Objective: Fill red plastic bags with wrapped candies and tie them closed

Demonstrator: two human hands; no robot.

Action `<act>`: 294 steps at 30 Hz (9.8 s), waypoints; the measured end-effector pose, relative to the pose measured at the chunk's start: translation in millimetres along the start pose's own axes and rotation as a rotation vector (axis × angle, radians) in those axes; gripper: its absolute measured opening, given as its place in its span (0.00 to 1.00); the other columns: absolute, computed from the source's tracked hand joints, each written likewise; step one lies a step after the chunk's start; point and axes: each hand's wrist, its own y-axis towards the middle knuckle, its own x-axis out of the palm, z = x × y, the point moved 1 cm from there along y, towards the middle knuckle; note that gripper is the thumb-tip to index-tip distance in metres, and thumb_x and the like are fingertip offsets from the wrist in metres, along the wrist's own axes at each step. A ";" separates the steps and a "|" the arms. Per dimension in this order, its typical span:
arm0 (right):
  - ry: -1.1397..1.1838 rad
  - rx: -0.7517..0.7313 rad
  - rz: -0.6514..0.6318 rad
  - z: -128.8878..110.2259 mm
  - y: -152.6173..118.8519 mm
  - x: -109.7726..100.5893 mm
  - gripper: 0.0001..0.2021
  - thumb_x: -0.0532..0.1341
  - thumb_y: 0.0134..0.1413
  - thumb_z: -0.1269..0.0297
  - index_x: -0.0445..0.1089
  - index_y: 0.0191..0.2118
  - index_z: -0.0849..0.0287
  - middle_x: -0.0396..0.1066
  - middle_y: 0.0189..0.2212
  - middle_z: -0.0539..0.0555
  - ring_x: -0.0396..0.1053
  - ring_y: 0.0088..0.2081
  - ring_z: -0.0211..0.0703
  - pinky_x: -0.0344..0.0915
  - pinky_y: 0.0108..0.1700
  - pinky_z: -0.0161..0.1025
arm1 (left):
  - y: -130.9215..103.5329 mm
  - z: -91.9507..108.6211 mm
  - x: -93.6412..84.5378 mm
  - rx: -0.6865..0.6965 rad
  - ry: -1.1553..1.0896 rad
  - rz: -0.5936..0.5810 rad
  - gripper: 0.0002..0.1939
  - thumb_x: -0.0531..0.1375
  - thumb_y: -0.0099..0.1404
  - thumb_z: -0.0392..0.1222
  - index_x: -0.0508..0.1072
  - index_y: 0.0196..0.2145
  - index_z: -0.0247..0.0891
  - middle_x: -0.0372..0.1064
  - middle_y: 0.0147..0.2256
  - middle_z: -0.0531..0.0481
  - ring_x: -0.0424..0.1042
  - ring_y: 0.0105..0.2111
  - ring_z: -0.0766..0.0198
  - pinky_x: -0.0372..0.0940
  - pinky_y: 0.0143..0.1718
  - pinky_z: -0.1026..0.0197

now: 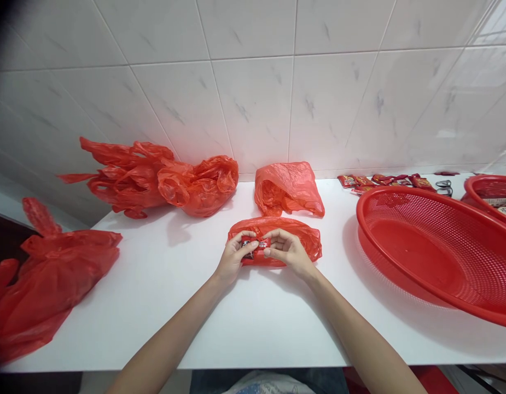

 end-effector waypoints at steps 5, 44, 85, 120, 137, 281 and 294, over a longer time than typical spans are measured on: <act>0.010 -0.004 0.000 0.7 0.1 -1.4 0.16 0.75 0.44 0.58 0.74 0.39 0.55 0.75 0.34 0.51 0.73 0.33 0.40 0.72 0.41 0.41 | 0.3 -0.6 -0.5 0.015 -0.004 0.008 0.21 0.74 0.46 0.49 0.73 0.35 0.38 0.69 0.29 0.56 0.66 0.25 0.70 0.62 0.28 0.66; -0.044 -0.002 0.069 6.5 1.9 -4.3 0.17 0.75 0.43 0.57 0.73 0.38 0.55 0.74 0.32 0.50 0.71 0.33 0.41 0.71 0.38 0.41 | -0.1 2.0 0.1 0.002 -0.021 0.025 0.18 0.71 0.49 0.51 0.75 0.33 0.38 0.71 0.30 0.53 0.68 0.28 0.67 0.62 0.31 0.65; -0.064 0.003 0.071 3.2 1.2 -3.0 0.17 0.75 0.42 0.58 0.75 0.38 0.55 0.74 0.32 0.51 0.70 0.33 0.40 0.69 0.38 0.39 | -1.7 4.1 0.7 -0.021 -0.009 -0.037 0.19 0.72 0.47 0.47 0.72 0.34 0.38 0.68 0.28 0.56 0.64 0.24 0.71 0.61 0.26 0.67; -0.067 -0.004 0.108 2.3 1.0 -4.8 0.17 0.74 0.43 0.55 0.73 0.38 0.55 0.72 0.30 0.50 0.69 0.29 0.40 0.69 0.34 0.40 | -0.3 2.4 -3.1 0.000 0.029 0.005 0.17 0.67 0.54 0.52 0.73 0.35 0.38 0.70 0.21 0.54 0.67 0.23 0.66 0.59 0.29 0.64; -0.099 -0.042 0.164 -2.8 1.0 -3.4 0.17 0.73 0.45 0.53 0.73 0.39 0.55 0.72 0.29 0.50 0.68 0.27 0.39 0.70 0.34 0.42 | 2.5 -3.4 -5.9 -0.019 -0.117 0.059 0.27 0.61 0.46 0.35 0.73 0.48 0.41 0.75 0.33 0.53 0.75 0.38 0.60 0.68 0.42 0.61; -0.235 -0.059 -0.058 -13.8 -0.6 -10.3 0.17 0.69 0.51 0.49 0.74 0.32 0.60 0.76 0.29 0.52 0.72 0.29 0.39 0.70 0.38 0.39 | 1.9 -3.8 -8.9 0.196 0.089 -0.071 0.19 0.71 0.51 0.56 0.79 0.28 0.35 0.73 0.26 0.49 0.70 0.28 0.64 0.68 0.35 0.61; -0.237 -0.055 -0.074 -11.3 0.1 -10.5 0.17 0.69 0.51 0.49 0.76 0.32 0.60 0.76 0.28 0.52 0.72 0.30 0.40 0.70 0.38 0.39 | -1.5 -0.4 -5.7 0.233 0.151 -0.084 0.19 0.70 0.53 0.56 0.78 0.25 0.36 0.72 0.24 0.50 0.68 0.27 0.65 0.66 0.35 0.61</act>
